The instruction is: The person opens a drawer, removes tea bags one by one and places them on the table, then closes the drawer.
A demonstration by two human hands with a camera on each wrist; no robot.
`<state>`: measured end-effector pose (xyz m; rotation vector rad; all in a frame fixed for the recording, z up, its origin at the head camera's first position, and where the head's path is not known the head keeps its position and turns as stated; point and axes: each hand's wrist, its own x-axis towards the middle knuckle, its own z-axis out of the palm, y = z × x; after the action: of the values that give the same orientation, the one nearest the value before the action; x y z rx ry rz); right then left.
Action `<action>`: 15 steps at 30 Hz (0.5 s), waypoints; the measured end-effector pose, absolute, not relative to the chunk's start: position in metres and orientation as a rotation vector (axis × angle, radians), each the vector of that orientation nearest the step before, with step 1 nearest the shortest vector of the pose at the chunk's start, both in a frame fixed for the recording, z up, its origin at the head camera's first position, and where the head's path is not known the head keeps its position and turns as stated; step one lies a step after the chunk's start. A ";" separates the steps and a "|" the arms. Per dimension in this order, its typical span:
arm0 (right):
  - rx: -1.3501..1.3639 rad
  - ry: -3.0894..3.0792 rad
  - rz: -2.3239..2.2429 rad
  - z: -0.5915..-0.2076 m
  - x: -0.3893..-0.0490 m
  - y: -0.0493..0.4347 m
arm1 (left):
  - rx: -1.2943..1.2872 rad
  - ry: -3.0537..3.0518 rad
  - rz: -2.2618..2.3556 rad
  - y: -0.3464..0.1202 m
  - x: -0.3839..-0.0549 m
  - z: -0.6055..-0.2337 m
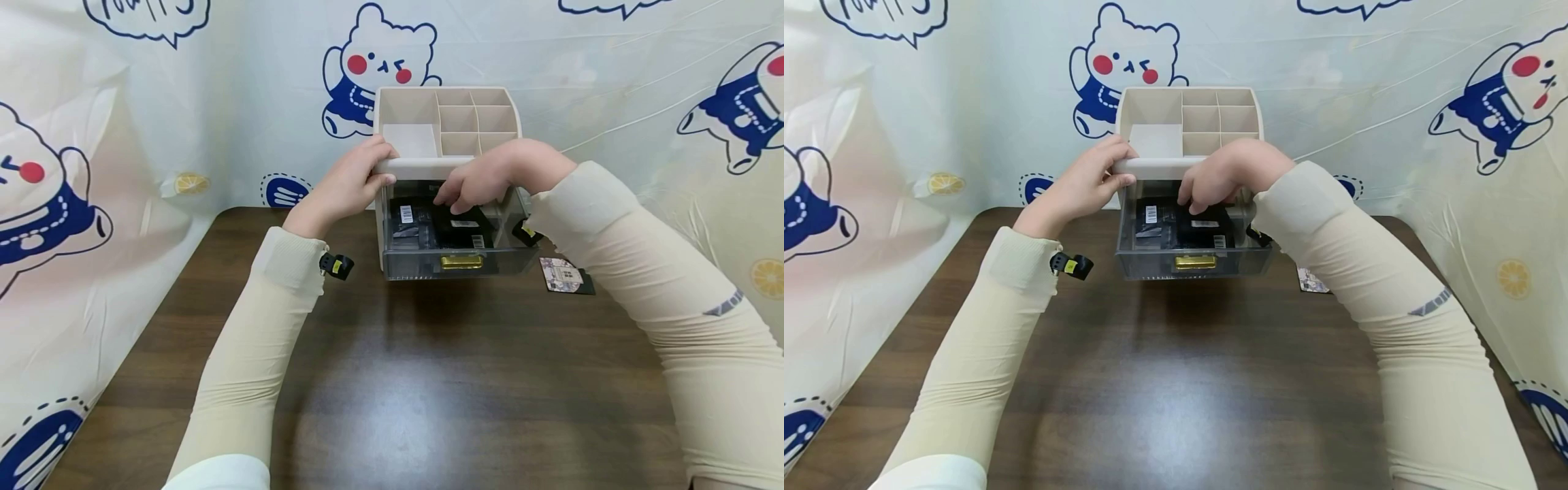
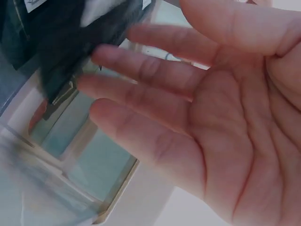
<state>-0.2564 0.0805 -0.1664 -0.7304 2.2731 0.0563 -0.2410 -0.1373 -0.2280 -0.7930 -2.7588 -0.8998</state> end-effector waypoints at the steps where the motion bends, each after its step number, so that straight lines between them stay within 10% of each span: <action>1: -0.734 2.267 0.075 -0.168 -0.257 0.079 | -0.793 -2.759 -0.900 -0.137 -0.241 -0.228; 15: -0.840 2.240 0.040 -0.169 -0.256 0.077 | -0.796 -2.756 -0.899 -0.138 -0.242 -0.229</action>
<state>-0.2565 0.0771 -0.1685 -0.8399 2.2396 0.0404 -0.2416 -0.1377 -0.2288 -0.7956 -2.7558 -0.8988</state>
